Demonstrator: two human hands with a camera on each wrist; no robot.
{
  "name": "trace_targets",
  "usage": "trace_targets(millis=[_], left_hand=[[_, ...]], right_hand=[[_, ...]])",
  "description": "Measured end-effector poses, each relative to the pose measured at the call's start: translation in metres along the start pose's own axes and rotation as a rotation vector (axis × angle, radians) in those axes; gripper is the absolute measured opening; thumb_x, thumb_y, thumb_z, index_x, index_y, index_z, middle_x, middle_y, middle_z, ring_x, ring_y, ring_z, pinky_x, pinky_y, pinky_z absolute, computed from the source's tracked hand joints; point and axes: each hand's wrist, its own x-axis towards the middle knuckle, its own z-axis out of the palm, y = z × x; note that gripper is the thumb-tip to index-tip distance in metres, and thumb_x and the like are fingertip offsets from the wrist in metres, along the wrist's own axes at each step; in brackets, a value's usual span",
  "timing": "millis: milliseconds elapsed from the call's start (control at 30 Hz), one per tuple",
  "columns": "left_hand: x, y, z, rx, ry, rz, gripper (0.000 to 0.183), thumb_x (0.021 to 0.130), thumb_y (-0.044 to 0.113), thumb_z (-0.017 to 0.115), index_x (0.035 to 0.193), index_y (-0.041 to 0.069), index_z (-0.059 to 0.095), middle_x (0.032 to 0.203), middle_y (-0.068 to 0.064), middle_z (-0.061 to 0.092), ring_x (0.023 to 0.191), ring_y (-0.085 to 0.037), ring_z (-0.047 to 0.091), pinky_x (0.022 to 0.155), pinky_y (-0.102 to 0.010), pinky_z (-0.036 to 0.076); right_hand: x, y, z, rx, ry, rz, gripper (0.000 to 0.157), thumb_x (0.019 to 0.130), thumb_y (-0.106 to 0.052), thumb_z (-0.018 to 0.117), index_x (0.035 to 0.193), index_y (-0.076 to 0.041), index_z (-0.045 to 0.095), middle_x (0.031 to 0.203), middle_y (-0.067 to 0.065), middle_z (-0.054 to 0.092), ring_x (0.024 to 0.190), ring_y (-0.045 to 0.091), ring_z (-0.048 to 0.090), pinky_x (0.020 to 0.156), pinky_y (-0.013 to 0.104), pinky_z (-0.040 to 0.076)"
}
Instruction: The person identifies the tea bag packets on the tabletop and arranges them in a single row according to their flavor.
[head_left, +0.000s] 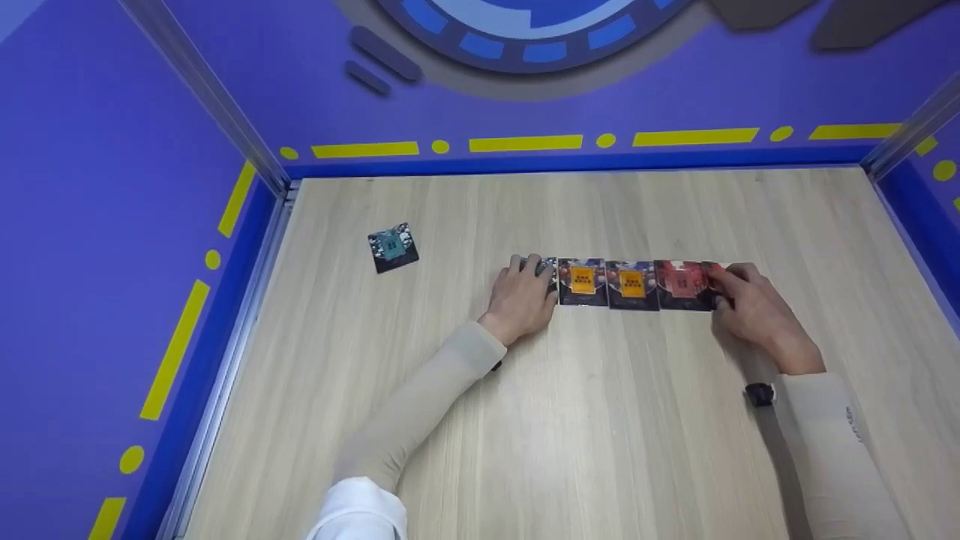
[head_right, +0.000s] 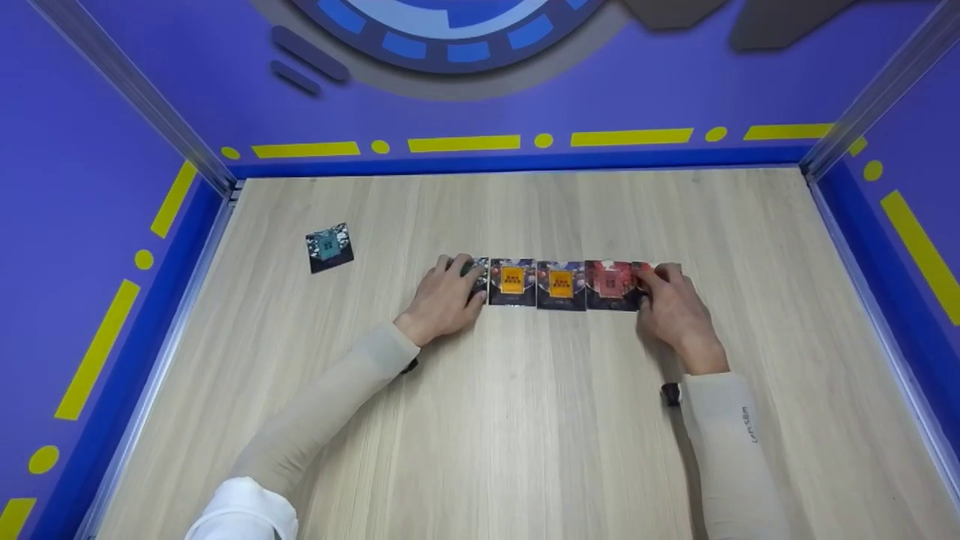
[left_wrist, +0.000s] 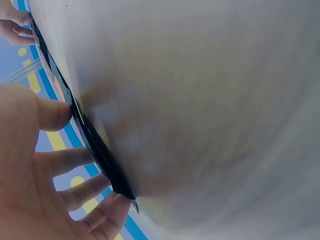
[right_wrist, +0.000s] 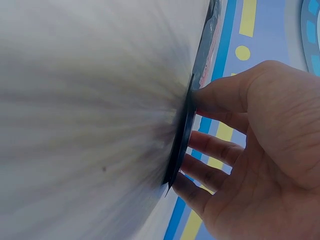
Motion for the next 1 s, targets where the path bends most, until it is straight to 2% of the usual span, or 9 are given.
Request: trace_targets(millis=[233,600,800,1000], left_hand=[[0.000,-0.001,-0.002,-0.007,0.008,0.007,0.055,0.111,0.045,0.049,0.157,0.015,0.055,0.159,-0.011,0.049,0.141,-0.035,0.050,0.109,-0.046,0.052],[-0.003,-0.007,-0.005,-0.074,0.011,0.018,0.057,0.110,0.043,0.051,0.160,0.014,0.051,0.162,-0.013,0.047,0.142,-0.035,0.049,0.110,-0.048,0.053],[-0.003,-0.021,-0.012,-0.069,0.012,-0.011,0.057,0.110,0.042,0.052,0.161,0.014,0.049,0.164,-0.012,0.046,0.143,-0.035,0.049,0.111,-0.047,0.052],[-0.002,-0.046,-0.020,-0.081,0.045,-0.034,0.056,0.111,0.040,0.051,0.159,0.011,0.050,0.162,-0.014,0.047,0.145,-0.037,0.049,0.114,-0.049,0.050]], right_hand=[[0.001,0.000,0.001,0.004,0.018,-0.016,0.055,0.100,-0.005,0.054,0.154,0.006,0.049,0.144,0.036,0.042,0.125,0.055,0.049,0.105,0.074,0.041],[0.002,0.002,0.003,-0.017,0.025,-0.038,0.054,0.100,-0.004,0.056,0.152,0.008,0.049,0.143,0.038,0.042,0.124,0.057,0.050,0.104,0.073,0.043],[0.001,0.001,0.001,-0.010,0.007,-0.022,0.055,0.101,-0.005,0.056,0.155,0.006,0.047,0.144,0.037,0.041,0.125,0.056,0.050,0.104,0.073,0.042],[0.001,0.001,0.000,-0.006,0.004,-0.017,0.055,0.102,-0.006,0.055,0.155,0.006,0.047,0.145,0.036,0.041,0.125,0.056,0.049,0.105,0.074,0.041]])
